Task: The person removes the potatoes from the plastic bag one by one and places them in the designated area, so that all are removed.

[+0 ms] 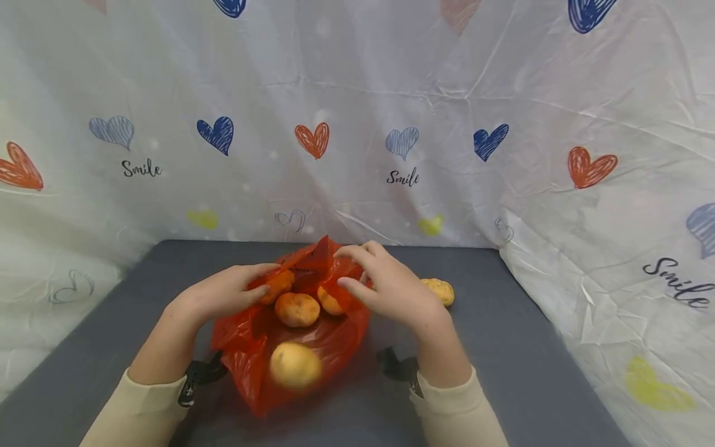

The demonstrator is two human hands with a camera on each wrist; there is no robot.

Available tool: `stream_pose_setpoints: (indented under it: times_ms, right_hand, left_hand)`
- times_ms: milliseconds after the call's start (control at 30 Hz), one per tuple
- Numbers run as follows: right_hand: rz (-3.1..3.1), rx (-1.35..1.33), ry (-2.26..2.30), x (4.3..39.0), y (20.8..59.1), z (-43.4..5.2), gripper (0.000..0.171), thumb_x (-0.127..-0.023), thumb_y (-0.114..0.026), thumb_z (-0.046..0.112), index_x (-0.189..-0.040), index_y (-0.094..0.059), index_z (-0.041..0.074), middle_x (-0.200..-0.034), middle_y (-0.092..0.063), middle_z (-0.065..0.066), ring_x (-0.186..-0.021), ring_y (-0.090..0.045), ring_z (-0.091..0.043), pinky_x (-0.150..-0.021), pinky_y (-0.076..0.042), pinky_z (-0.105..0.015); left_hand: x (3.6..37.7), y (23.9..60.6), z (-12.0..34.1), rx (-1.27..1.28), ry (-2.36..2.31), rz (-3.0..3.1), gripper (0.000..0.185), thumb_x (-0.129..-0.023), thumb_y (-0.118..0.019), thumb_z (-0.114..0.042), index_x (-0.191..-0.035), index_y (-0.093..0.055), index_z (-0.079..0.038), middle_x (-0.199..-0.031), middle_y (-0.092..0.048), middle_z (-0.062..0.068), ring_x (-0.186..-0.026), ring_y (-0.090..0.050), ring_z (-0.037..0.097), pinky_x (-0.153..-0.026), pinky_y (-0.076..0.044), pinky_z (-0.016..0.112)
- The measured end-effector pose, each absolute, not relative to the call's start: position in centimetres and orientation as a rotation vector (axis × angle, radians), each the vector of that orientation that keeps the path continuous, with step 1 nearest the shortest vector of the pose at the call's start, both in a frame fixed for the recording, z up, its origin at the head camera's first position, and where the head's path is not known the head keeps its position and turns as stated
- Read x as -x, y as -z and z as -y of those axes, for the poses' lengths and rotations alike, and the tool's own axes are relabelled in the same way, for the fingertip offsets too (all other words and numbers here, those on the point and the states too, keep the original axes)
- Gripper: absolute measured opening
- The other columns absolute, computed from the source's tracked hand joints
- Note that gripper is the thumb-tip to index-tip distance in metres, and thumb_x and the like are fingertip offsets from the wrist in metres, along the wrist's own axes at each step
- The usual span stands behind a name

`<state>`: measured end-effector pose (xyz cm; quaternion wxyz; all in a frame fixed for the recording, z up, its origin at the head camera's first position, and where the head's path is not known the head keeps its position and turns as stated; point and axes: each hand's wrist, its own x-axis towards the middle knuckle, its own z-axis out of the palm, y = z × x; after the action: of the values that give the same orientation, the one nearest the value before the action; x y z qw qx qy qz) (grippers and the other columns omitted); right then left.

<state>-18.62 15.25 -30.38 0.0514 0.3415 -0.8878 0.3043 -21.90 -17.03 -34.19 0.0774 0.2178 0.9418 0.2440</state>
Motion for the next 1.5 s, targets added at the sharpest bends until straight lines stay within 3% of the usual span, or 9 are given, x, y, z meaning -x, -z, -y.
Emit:
stream_pose_setpoints:
  times_ms: [133,333,533,700,833,1133,1500]
  right_hand:
    - [2.734,-1.154,-0.753,17.7,30.7,-13.0,0.040,-0.102,-0.067,0.030,-0.139,-0.060,0.016,-0.118,-0.061,-0.002,-0.092,-0.059,-0.014,-0.079,-0.053,-0.034]
    - [2.886,-1.431,-0.581,17.2,32.1,-9.1,0.034,-0.100,-0.070,0.034,-0.129,-0.068,0.016,-0.116,-0.066,0.008,-0.097,-0.061,-0.009,-0.088,-0.051,-0.027]
    - [3.075,-1.602,-0.405,16.4,33.6,-7.1,0.052,-0.082,-0.084,0.050,-0.122,-0.070,0.020,-0.100,-0.063,0.018,-0.087,-0.059,-0.001,-0.079,-0.049,-0.020]
    - [3.146,-1.581,-0.144,15.8,35.1,-6.2,0.042,-0.074,-0.092,0.044,-0.105,-0.069,0.026,-0.082,-0.058,0.019,-0.071,-0.053,-0.003,-0.067,-0.045,-0.020]
    - [3.192,-1.494,-0.009,15.7,36.2,-5.7,0.043,-0.071,-0.094,0.042,-0.103,-0.069,0.028,-0.078,-0.056,0.019,-0.069,-0.052,-0.003,-0.068,-0.046,-0.021]
    - [3.143,-1.658,-0.165,16.5,37.1,-5.4,0.044,-0.072,-0.093,0.033,-0.105,-0.064,0.028,-0.090,-0.054,0.019,-0.075,-0.052,-0.003,-0.068,-0.045,-0.018]
    - [2.956,-1.578,-0.610,17.3,33.4,-8.8,0.047,-0.083,-0.082,0.032,-0.128,-0.068,0.026,-0.111,-0.056,0.014,-0.094,-0.055,-0.003,-0.084,-0.048,-0.021]
  left_hand:
    - [22.2,33.8,16.9,-0.682,-0.693,-2.837,0.051,-0.104,-0.052,-0.013,-0.155,-0.047,-0.009,-0.147,-0.055,0.014,-0.114,-0.058,0.027,-0.098,-0.048,0.051]
    - [22.6,32.9,16.7,-0.713,-0.639,-2.886,0.042,-0.105,-0.051,-0.012,-0.145,-0.057,-0.003,-0.142,-0.059,0.015,-0.122,-0.059,0.032,-0.104,-0.046,0.056]
    - [22.9,32.4,16.5,-0.707,-0.644,-2.864,0.045,-0.106,-0.052,-0.014,-0.148,-0.052,0.000,-0.145,-0.056,0.018,-0.131,-0.054,0.037,-0.107,-0.042,0.058]
    - [22.8,32.6,16.3,-0.684,-0.665,-2.842,0.048,-0.107,-0.053,-0.018,-0.151,-0.048,-0.001,-0.148,-0.053,0.018,-0.135,-0.050,0.038,-0.109,-0.041,0.058]
    - [22.7,32.6,16.1,-0.686,-0.671,-2.849,0.048,-0.107,-0.052,-0.019,-0.151,-0.049,-0.002,-0.148,-0.053,0.018,-0.135,-0.050,0.038,-0.109,-0.041,0.058]
    - [22.5,33.3,16.5,-0.686,-0.664,-2.841,0.046,-0.107,-0.051,-0.018,-0.150,-0.050,-0.001,-0.147,-0.054,0.018,-0.132,-0.052,0.037,-0.108,-0.042,0.058]
    - [22.2,34.1,17.3,-0.669,-0.687,-2.840,0.044,-0.106,-0.050,-0.017,-0.148,-0.054,-0.002,-0.144,-0.058,0.016,-0.119,-0.058,0.030,-0.105,-0.045,0.055]
